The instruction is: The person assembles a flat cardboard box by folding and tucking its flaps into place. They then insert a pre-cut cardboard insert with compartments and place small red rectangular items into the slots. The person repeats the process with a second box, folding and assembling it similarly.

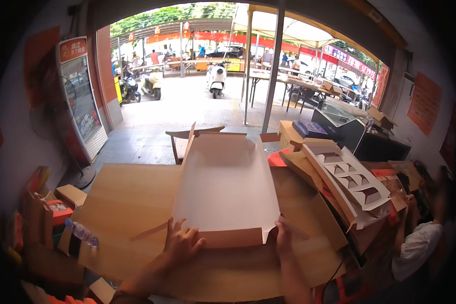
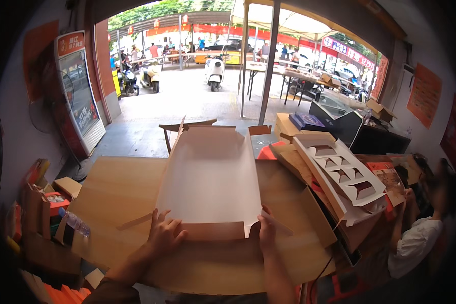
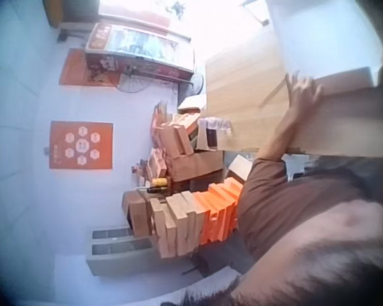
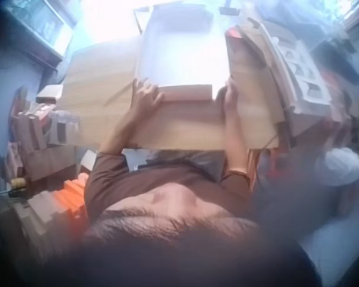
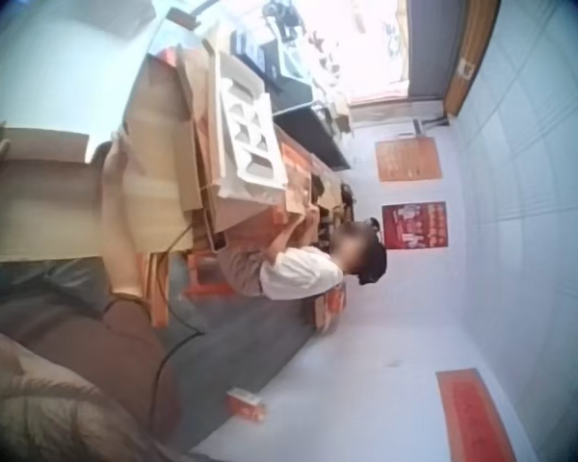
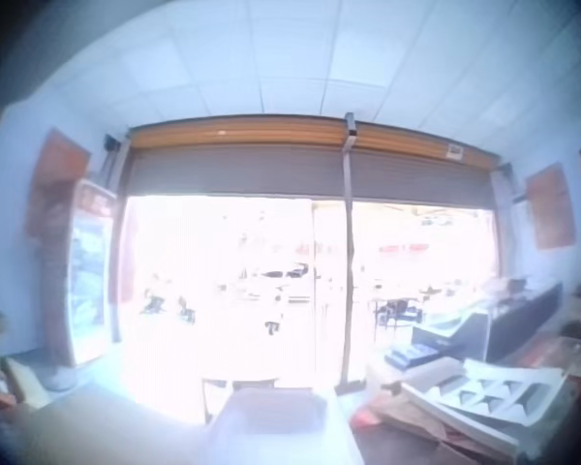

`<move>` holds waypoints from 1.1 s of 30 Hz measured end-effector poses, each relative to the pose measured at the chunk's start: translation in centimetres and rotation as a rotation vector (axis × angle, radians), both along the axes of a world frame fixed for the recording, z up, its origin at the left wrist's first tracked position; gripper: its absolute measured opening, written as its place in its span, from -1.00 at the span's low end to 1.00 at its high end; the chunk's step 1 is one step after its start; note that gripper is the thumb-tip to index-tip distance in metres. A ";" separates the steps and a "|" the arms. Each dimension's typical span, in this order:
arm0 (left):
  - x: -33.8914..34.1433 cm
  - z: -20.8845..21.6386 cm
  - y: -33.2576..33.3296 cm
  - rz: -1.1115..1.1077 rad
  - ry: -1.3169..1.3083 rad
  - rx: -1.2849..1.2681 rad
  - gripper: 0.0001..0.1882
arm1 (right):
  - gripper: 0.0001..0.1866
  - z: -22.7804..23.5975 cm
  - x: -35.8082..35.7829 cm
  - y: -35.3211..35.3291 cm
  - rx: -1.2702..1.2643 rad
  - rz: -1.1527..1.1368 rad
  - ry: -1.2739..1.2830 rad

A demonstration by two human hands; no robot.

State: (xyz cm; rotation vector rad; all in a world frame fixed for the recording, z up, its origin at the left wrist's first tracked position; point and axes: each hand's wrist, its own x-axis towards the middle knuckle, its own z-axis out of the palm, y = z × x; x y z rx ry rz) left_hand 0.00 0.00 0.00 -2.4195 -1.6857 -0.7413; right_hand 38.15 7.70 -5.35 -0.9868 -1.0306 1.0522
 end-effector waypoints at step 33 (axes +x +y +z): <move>1.8 -2.5 -0.8 -0.258 -0.057 0.194 -0.73 | -0.19 -3.2 -1.4 -0.2 0.078 -0.108 -0.531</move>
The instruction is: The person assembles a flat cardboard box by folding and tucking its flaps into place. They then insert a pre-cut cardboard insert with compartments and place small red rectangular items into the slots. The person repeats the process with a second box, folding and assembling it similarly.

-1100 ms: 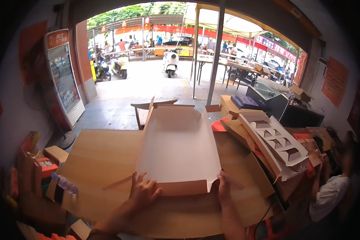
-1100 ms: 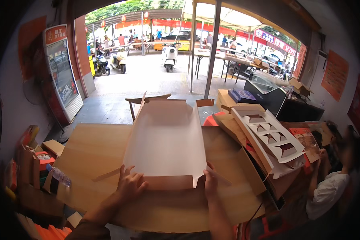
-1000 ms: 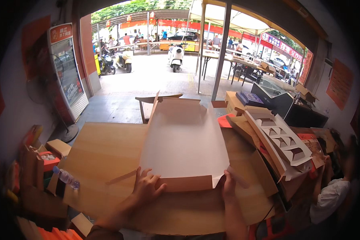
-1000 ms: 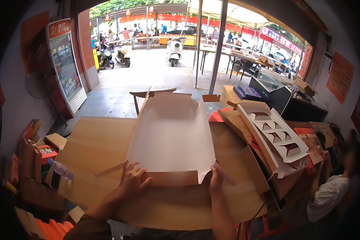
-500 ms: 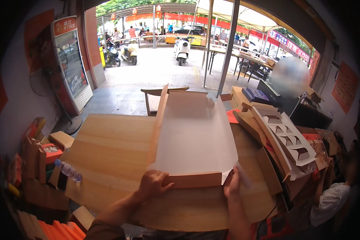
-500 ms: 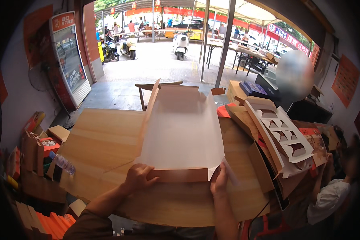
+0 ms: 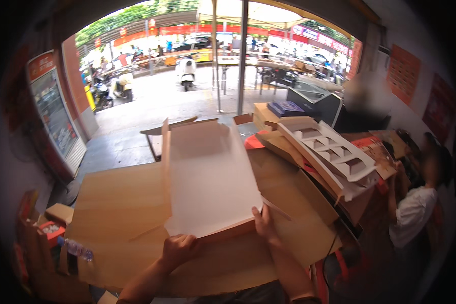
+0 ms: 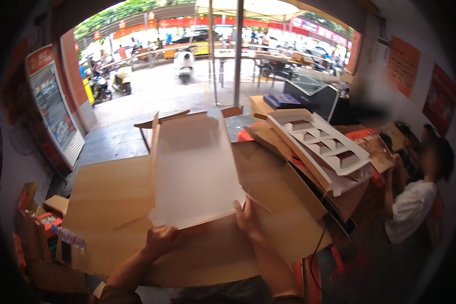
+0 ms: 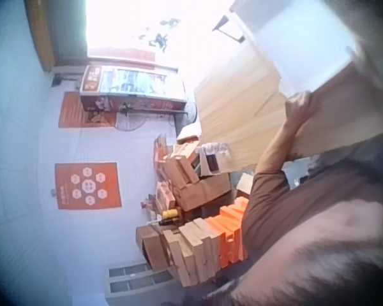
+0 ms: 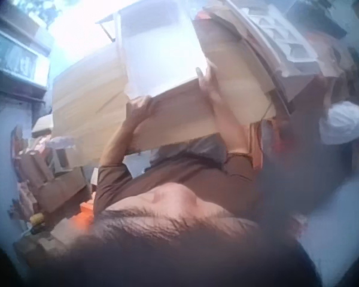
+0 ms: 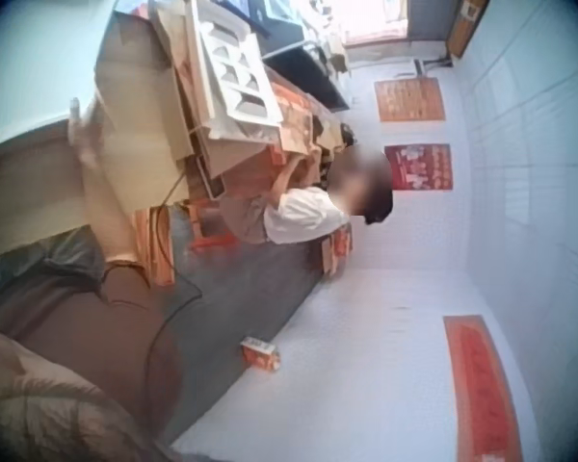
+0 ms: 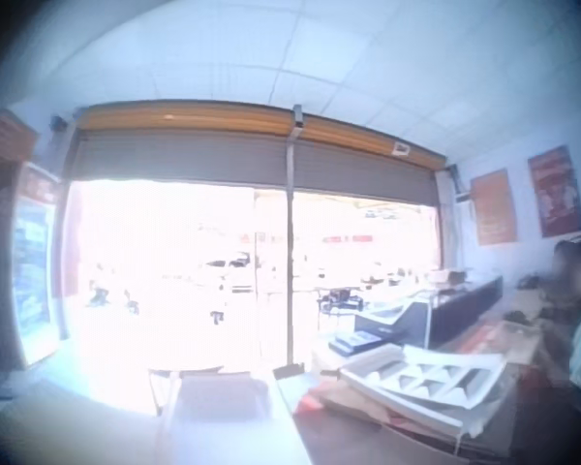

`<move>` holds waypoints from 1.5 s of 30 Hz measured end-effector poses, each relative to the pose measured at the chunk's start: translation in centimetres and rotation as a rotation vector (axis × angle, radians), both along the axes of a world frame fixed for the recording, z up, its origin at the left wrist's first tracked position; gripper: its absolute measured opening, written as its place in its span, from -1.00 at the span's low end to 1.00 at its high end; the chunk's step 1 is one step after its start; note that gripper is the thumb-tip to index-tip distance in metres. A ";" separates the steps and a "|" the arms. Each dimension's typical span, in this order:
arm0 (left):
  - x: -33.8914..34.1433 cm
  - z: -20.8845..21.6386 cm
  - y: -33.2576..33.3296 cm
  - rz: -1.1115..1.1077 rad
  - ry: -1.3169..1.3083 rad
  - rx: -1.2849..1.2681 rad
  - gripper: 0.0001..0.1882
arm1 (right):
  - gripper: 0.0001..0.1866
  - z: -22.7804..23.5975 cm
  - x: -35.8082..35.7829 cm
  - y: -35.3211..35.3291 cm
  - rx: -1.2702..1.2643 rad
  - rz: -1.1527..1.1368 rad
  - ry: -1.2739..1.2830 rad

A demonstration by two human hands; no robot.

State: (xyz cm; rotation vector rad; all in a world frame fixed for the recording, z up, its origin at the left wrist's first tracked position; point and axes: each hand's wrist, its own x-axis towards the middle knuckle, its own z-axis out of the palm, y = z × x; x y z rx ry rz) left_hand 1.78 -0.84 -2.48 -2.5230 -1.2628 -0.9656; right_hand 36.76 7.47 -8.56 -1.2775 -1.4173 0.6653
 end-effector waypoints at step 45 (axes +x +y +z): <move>-2.5 -0.8 -5.8 -0.525 0.271 0.421 -0.36 | -0.92 9.0 9.1 -12.0 0.026 0.138 -0.620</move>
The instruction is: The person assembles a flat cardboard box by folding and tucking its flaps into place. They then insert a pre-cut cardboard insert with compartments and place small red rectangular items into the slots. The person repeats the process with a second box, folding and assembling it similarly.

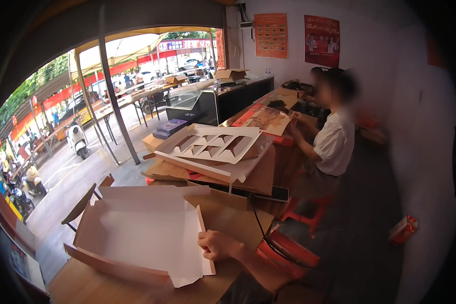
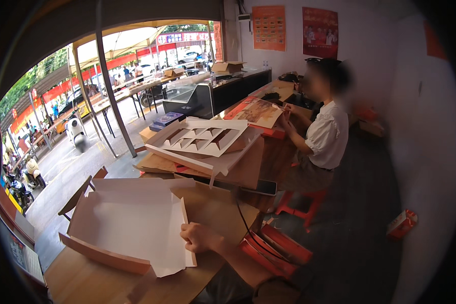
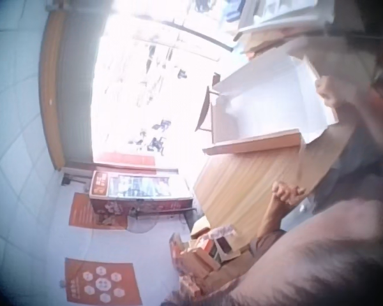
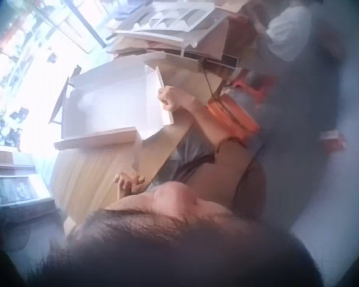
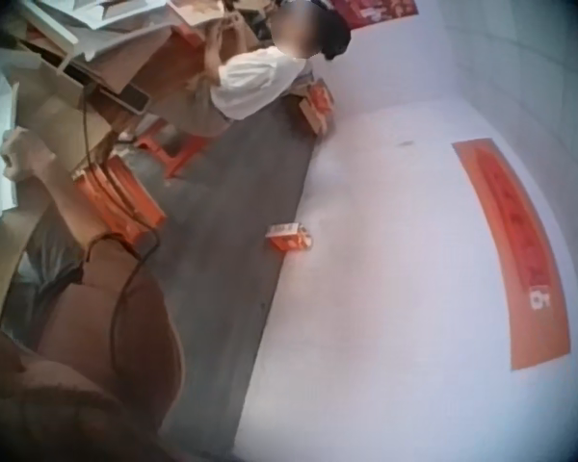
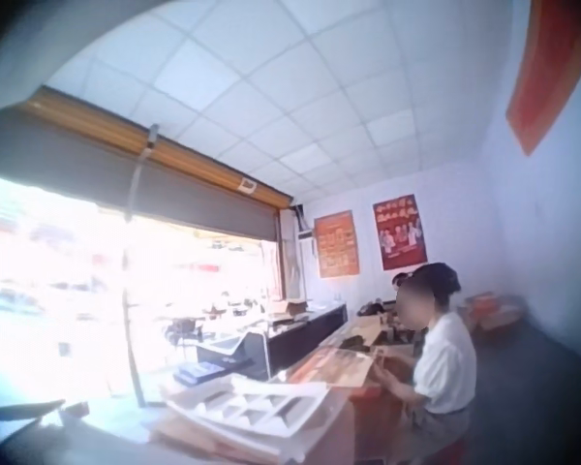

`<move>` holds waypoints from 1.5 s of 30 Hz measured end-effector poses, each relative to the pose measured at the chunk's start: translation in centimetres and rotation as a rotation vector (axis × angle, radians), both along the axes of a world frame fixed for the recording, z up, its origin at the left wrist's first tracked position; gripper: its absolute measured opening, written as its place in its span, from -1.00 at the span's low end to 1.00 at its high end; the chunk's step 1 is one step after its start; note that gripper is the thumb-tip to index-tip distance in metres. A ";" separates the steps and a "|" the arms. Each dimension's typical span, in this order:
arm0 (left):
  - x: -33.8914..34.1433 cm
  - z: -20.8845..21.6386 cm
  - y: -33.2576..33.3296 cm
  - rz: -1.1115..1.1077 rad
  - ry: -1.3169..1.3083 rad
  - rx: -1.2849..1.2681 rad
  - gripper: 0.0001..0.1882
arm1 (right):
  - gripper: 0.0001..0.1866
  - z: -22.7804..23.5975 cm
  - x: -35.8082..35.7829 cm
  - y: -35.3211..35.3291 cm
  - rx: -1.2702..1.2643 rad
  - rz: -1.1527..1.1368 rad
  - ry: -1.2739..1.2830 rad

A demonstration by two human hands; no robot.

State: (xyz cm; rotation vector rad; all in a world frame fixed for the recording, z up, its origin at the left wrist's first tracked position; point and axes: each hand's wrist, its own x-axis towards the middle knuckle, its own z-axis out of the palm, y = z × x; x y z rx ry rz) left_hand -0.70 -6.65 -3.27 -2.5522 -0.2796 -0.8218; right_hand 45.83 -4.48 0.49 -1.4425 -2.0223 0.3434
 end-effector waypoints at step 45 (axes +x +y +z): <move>3.0 6.4 7.3 0.753 0.002 -0.227 -0.35 | -0.20 -0.5 3.9 11.8 0.029 -0.004 0.333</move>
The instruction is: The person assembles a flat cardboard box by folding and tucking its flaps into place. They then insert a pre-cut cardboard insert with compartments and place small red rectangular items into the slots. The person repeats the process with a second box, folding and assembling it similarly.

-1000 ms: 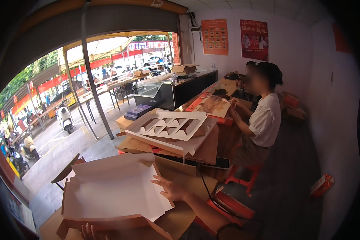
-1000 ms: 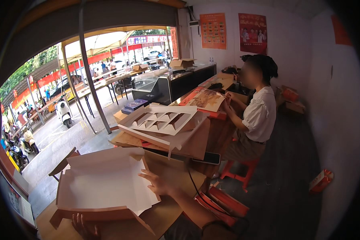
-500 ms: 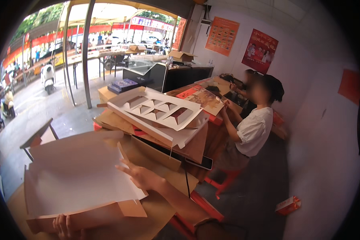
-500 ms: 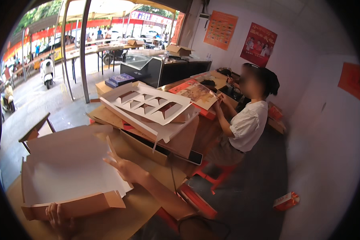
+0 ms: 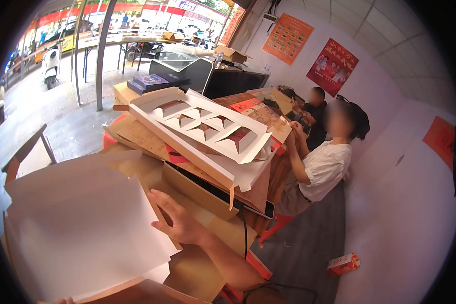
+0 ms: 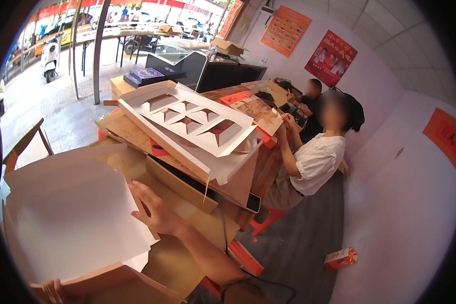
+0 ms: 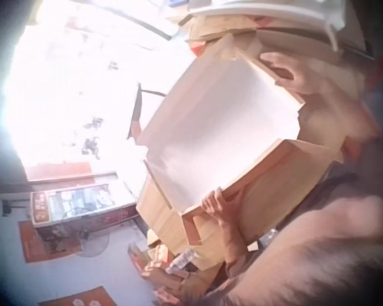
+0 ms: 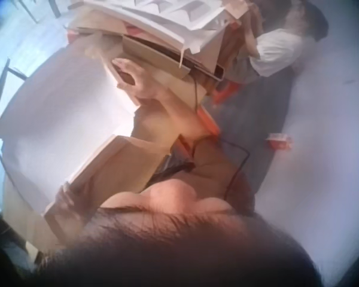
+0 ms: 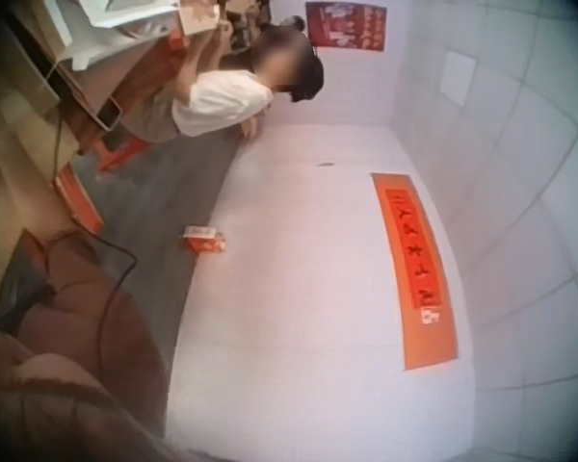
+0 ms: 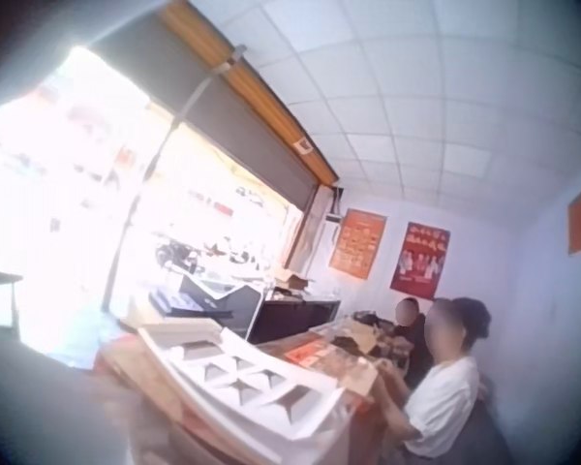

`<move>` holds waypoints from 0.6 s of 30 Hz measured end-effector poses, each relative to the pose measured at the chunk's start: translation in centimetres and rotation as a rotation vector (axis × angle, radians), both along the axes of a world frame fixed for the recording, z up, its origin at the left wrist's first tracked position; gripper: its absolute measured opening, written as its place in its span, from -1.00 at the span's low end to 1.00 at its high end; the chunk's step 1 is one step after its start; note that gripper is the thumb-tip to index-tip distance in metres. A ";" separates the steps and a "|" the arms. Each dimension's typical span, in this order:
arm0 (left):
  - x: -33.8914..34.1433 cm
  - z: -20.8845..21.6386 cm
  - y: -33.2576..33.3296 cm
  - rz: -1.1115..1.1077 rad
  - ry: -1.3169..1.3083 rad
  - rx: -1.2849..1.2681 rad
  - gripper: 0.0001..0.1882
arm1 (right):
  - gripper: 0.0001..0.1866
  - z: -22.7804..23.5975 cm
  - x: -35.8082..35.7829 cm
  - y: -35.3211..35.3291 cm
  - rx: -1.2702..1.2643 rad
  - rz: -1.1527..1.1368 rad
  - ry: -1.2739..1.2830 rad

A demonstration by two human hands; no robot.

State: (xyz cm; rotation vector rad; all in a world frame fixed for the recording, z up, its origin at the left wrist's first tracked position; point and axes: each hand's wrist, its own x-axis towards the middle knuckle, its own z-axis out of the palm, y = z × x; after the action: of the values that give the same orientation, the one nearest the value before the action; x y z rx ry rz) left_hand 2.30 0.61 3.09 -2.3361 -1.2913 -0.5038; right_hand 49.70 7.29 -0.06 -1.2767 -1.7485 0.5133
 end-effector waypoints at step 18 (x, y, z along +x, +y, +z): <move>3.2 -2.5 -2.9 -0.293 0.071 -0.092 -0.55 | -0.52 6.4 -10.9 -15.9 0.518 0.224 -0.058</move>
State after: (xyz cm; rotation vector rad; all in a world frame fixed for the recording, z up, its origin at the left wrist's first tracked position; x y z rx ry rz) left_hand 5.52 -2.26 0.64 -2.6122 -0.9632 -0.4533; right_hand 38.82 -8.66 6.33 -0.7435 -1.9215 0.1268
